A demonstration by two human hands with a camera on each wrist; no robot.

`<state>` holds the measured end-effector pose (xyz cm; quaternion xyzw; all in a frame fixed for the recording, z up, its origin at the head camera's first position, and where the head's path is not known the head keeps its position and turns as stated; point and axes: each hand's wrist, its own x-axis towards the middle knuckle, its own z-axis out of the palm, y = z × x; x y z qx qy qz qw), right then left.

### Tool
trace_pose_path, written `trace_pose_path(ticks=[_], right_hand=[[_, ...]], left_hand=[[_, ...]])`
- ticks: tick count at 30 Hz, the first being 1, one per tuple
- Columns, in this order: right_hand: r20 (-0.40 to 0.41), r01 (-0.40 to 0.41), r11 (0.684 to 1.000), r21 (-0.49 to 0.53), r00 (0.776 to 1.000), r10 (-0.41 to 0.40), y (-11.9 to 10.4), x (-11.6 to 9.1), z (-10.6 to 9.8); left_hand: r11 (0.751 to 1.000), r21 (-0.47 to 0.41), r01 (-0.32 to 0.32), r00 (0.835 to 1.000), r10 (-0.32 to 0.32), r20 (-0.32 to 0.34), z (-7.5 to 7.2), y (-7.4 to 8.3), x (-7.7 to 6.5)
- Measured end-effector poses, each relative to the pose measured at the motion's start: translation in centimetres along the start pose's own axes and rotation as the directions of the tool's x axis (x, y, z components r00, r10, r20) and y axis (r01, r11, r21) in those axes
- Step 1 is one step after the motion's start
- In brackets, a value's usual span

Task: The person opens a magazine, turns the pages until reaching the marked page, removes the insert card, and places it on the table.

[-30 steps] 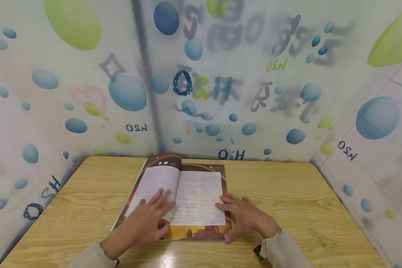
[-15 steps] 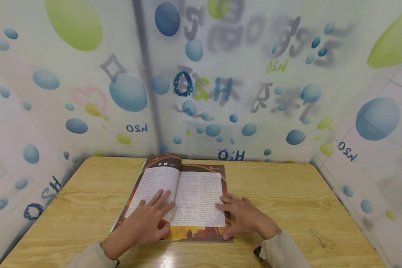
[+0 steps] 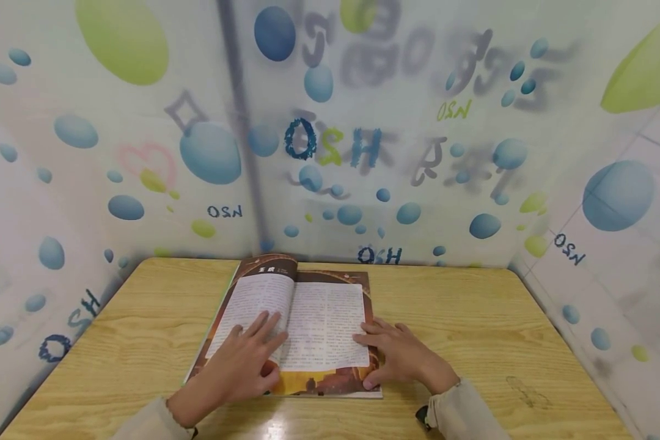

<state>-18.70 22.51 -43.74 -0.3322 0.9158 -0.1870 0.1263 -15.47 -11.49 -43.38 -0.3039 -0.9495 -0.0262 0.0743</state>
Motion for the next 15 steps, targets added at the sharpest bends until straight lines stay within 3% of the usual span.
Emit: trace_pose_path(ticks=[6,15], right_hand=[[-0.008,-0.004,1.0,-0.001,1.0,0.004,-0.1,0.1,0.0],[-0.033,-0.003,1.0,0.004,0.999,0.003,-0.4,0.3,0.1]], left_hand=[[0.996,0.091,-0.009,0.998,0.014,-0.06,0.3,0.6,0.3],[0.994,0.11,-0.01,1.0,0.013,-0.025,0.3,1.4,0.5]])
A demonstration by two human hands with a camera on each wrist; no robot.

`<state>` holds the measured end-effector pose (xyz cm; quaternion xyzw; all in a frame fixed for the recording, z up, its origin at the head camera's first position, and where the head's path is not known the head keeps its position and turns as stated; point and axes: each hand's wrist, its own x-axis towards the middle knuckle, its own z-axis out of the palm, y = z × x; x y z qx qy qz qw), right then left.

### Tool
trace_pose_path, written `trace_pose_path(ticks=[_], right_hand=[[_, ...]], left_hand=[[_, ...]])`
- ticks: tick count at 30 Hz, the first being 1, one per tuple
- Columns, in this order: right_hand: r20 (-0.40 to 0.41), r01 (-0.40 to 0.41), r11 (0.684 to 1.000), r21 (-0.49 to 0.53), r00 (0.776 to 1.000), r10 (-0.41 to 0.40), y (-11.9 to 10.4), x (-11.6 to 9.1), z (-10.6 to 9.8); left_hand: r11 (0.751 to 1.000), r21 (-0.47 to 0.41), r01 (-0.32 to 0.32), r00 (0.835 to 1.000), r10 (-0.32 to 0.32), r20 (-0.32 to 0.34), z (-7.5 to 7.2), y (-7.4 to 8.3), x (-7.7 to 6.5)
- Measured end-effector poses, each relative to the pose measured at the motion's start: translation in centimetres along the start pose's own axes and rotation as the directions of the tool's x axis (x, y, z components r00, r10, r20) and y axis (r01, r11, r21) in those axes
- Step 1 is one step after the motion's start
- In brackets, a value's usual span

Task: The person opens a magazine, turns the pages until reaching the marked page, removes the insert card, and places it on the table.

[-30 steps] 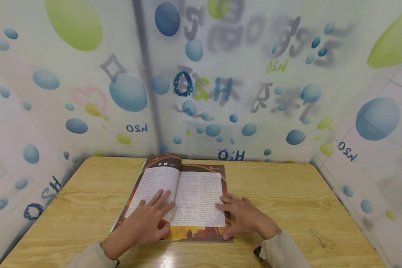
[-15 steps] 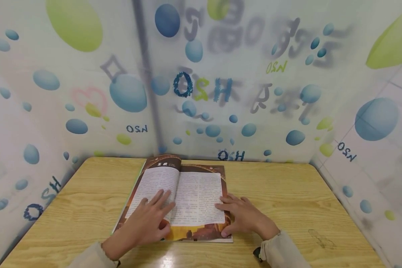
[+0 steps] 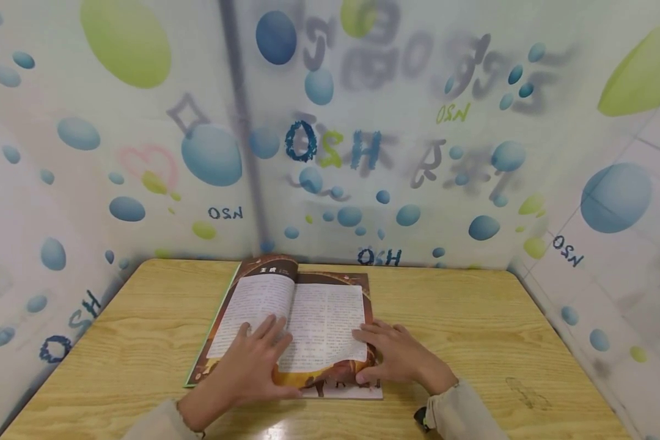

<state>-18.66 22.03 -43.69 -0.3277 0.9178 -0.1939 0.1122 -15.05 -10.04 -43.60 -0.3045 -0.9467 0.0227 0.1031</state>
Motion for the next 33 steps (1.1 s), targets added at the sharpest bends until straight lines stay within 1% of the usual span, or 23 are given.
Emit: trace_pose_path(ticks=[5,13,17,21,25,29,31,33], right_hand=[[-0.017,-0.009,1.0,0.004,1.0,0.009,-0.1,0.1,0.0],[-0.069,-0.009,1.0,0.013,0.998,0.01,-0.3,-0.2,-0.4],[-0.068,0.008,0.998,0.055,0.998,-0.004,-0.2,-0.5,-0.9],[-0.066,0.008,0.995,0.101,0.998,-0.001,0.1,-0.5,-1.3],[-0.08,-0.037,0.989,0.144,0.996,0.049,0.4,-0.5,-1.7],[-0.099,-0.104,0.976,0.194,0.987,0.125,0.5,-0.7,-2.0],[-0.106,-0.129,0.971,0.203,0.983,0.152,0.5,-0.8,-2.2],[-0.109,-0.138,0.971,0.193,0.981,0.161,0.5,-0.9,-2.2]], left_hand=[[0.999,0.036,-0.018,1.0,0.018,-0.003,-0.2,0.1,0.1],[0.999,0.038,-0.034,0.999,0.035,-0.004,-0.4,0.1,0.1],[0.998,0.037,-0.042,0.999,0.042,-0.013,-0.6,0.1,0.1],[0.997,0.046,-0.062,0.997,0.064,-0.045,-0.7,0.0,0.1],[0.995,0.051,-0.087,0.992,0.091,-0.083,-0.7,-0.1,0.0],[0.994,-0.009,-0.11,0.987,0.108,-0.122,-1.0,-0.1,-0.1],[0.991,-0.026,-0.131,0.982,0.126,-0.139,-1.2,-0.1,-0.1],[0.987,-0.014,-0.162,0.975,0.158,-0.155,-1.3,-0.1,0.0]])
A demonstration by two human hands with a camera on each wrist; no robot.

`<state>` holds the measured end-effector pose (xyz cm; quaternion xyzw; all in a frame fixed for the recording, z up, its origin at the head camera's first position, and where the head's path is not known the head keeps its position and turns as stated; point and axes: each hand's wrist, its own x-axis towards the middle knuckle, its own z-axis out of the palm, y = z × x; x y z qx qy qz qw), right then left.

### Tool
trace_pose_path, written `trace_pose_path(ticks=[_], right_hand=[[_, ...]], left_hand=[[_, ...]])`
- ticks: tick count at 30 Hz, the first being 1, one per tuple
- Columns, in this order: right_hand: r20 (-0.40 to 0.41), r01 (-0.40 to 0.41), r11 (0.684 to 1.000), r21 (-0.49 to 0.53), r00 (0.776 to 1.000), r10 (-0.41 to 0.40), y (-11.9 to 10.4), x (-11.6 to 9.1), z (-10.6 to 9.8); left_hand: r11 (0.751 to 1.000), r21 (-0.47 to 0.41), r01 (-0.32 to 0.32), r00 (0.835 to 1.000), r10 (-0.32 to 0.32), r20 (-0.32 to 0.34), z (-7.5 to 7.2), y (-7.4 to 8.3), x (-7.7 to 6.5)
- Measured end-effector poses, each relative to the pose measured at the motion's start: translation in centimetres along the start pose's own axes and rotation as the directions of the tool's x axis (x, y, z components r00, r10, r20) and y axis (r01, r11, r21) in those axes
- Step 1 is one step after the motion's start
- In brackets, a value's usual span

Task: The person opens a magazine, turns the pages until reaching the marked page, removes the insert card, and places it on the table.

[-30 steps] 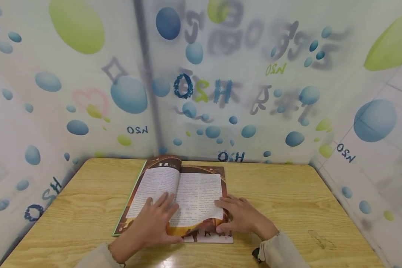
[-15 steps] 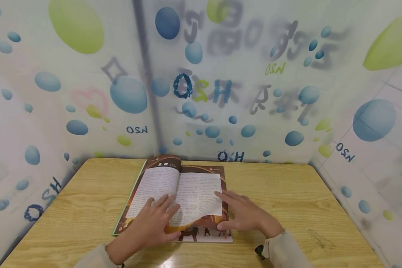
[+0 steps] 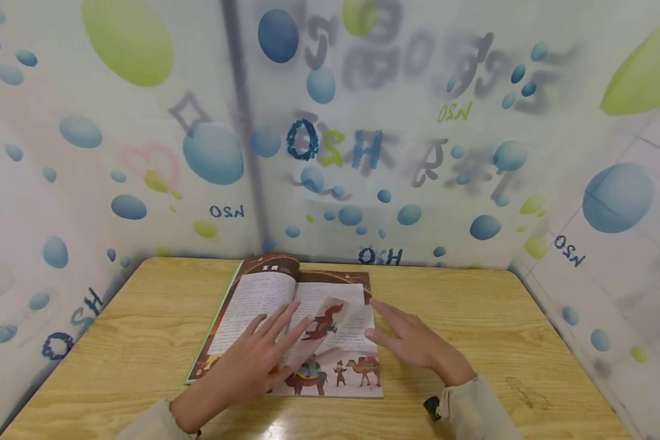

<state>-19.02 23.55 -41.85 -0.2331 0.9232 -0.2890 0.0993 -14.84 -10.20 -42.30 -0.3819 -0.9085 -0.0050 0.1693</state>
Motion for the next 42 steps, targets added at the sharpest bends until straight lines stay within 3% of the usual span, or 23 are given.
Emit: trace_pose_path(ticks=[5,9,16,20,28,36,42], right_hand=[[0.038,0.001,0.998,-0.066,0.999,0.001,0.2,0.0,0.4],[0.101,0.011,0.995,-0.103,0.995,0.0,0.4,0.0,0.8],[0.176,0.074,0.988,-0.133,0.983,-0.05,0.7,-0.1,1.3],[0.188,0.106,0.986,-0.129,0.979,-0.08,0.7,-0.2,1.5],[0.197,0.12,0.986,-0.112,0.976,-0.097,0.7,-0.4,1.6],[0.2,0.119,0.984,-0.134,0.976,-0.091,0.7,-0.2,1.6],[0.194,0.123,0.981,-0.153,0.977,-0.092,0.7,0.0,1.8]], left_hand=[[0.986,0.13,-0.109,0.992,0.117,-0.056,0.0,-0.1,0.3],[0.956,0.244,-0.162,0.983,0.177,-0.042,0.2,-0.2,0.4],[0.939,0.289,-0.186,0.982,0.174,0.067,0.4,-0.1,0.3],[0.93,0.315,-0.19,0.982,0.177,0.071,0.5,-0.2,0.2],[0.952,0.283,-0.116,0.993,0.119,0.007,0.6,-0.5,0.2],[0.963,0.271,0.002,0.999,-0.013,0.038,0.6,-0.7,-0.2],[0.977,0.209,0.044,0.997,-0.056,0.056,0.5,-0.8,-0.5]])
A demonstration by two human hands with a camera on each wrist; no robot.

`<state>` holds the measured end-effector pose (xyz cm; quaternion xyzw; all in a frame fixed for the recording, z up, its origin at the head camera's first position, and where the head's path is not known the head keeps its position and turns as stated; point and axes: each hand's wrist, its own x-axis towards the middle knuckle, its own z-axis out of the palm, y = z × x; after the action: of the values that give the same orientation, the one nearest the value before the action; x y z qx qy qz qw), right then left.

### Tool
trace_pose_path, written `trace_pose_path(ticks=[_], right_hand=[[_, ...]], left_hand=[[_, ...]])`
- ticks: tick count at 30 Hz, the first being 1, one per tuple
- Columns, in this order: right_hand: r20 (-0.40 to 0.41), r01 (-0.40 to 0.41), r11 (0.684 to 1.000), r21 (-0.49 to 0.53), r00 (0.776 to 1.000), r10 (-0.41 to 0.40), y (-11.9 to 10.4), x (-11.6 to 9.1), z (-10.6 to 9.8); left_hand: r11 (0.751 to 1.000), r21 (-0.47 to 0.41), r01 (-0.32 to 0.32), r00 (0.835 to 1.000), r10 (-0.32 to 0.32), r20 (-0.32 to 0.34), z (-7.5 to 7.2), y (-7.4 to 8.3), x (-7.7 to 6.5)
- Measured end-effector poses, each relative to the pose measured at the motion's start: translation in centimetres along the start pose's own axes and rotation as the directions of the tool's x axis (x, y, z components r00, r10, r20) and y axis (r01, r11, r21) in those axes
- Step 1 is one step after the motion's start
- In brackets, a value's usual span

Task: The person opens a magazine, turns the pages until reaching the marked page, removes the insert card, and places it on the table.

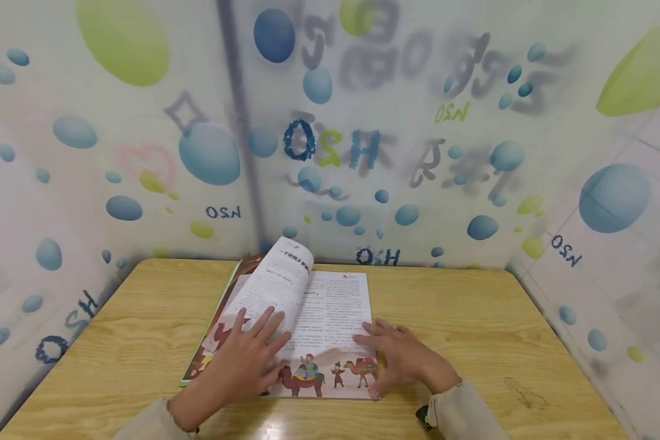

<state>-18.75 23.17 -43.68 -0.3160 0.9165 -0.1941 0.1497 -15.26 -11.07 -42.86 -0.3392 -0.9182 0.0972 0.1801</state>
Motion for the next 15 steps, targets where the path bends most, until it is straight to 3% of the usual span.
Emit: trace_pose_path(ticks=[6,11,15], right_hand=[[-0.001,-0.001,1.0,0.003,1.0,0.001,0.15,0.04,0.21],[-0.007,0.005,1.0,0.009,1.0,-0.005,0.25,0.03,0.25],[-0.008,0.009,1.0,0.0,1.0,-0.009,0.33,0.01,0.28]], left_hand=[[0.993,-0.105,0.058,0.995,-0.049,0.089,-0.2,0.06,-0.07],[0.988,-0.118,0.095,0.987,-0.078,0.14,-0.51,0.15,-0.16],[0.989,-0.099,0.105,0.985,-0.09,0.144,-0.65,0.18,-0.18]])
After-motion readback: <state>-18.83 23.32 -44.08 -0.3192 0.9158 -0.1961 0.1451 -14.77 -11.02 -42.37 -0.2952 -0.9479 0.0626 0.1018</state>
